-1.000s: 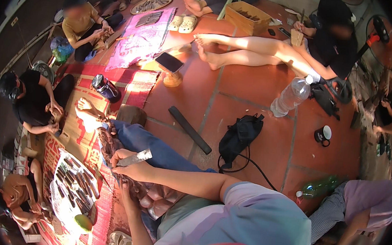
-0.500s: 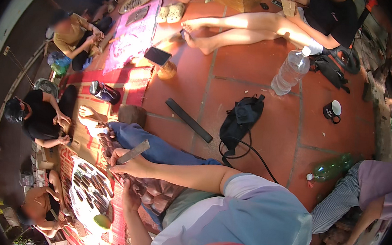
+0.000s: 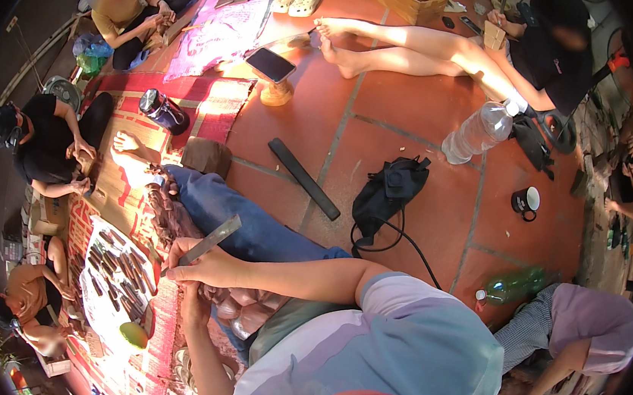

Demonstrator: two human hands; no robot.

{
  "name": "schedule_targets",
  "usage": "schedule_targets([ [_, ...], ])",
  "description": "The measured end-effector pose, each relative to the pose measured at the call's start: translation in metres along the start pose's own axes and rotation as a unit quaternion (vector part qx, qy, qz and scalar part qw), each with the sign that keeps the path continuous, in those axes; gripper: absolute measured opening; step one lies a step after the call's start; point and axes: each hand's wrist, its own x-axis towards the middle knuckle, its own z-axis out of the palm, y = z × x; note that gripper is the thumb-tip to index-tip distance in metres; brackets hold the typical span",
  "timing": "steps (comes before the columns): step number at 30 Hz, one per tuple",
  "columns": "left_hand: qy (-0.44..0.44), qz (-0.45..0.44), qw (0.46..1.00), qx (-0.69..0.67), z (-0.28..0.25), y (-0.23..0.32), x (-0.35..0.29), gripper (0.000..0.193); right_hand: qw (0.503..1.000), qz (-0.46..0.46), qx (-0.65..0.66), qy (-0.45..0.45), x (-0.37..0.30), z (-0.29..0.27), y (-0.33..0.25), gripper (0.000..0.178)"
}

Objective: The person carves a piece of wood using a knife while sitting on the floor. They hold the wood with their left hand and use the knife in their right hand to shape the surface, occasionally rotating the wood to access different sides.

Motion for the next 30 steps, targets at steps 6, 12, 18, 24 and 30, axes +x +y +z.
schedule_targets([
  [6,-0.104,-0.005,0.994,-0.038,-0.001,-0.007,0.005,0.035,0.998,0.046,-0.024,0.020,-0.007,0.012,-0.010,0.020],
  [12,-0.106,-0.002,0.994,-0.034,0.003,-0.007,0.014,0.046,0.990,-0.050,-0.126,-0.027,-0.018,0.023,0.012,0.017],
  [18,-0.078,0.012,0.997,-0.026,-0.001,-0.008,0.015,0.057,0.979,-0.048,-0.187,-0.063,-0.023,0.032,0.002,0.016],
  [24,-0.069,0.045,0.995,0.052,0.017,-0.003,0.022,0.068,0.971,-0.014,-0.238,0.018,-0.015,0.008,-0.012,0.016],
  [30,-0.201,0.033,0.974,-0.097,0.050,0.007,0.015,0.105,0.977,-0.005,-0.146,0.155,-0.006,-0.038,-0.040,0.013],
])
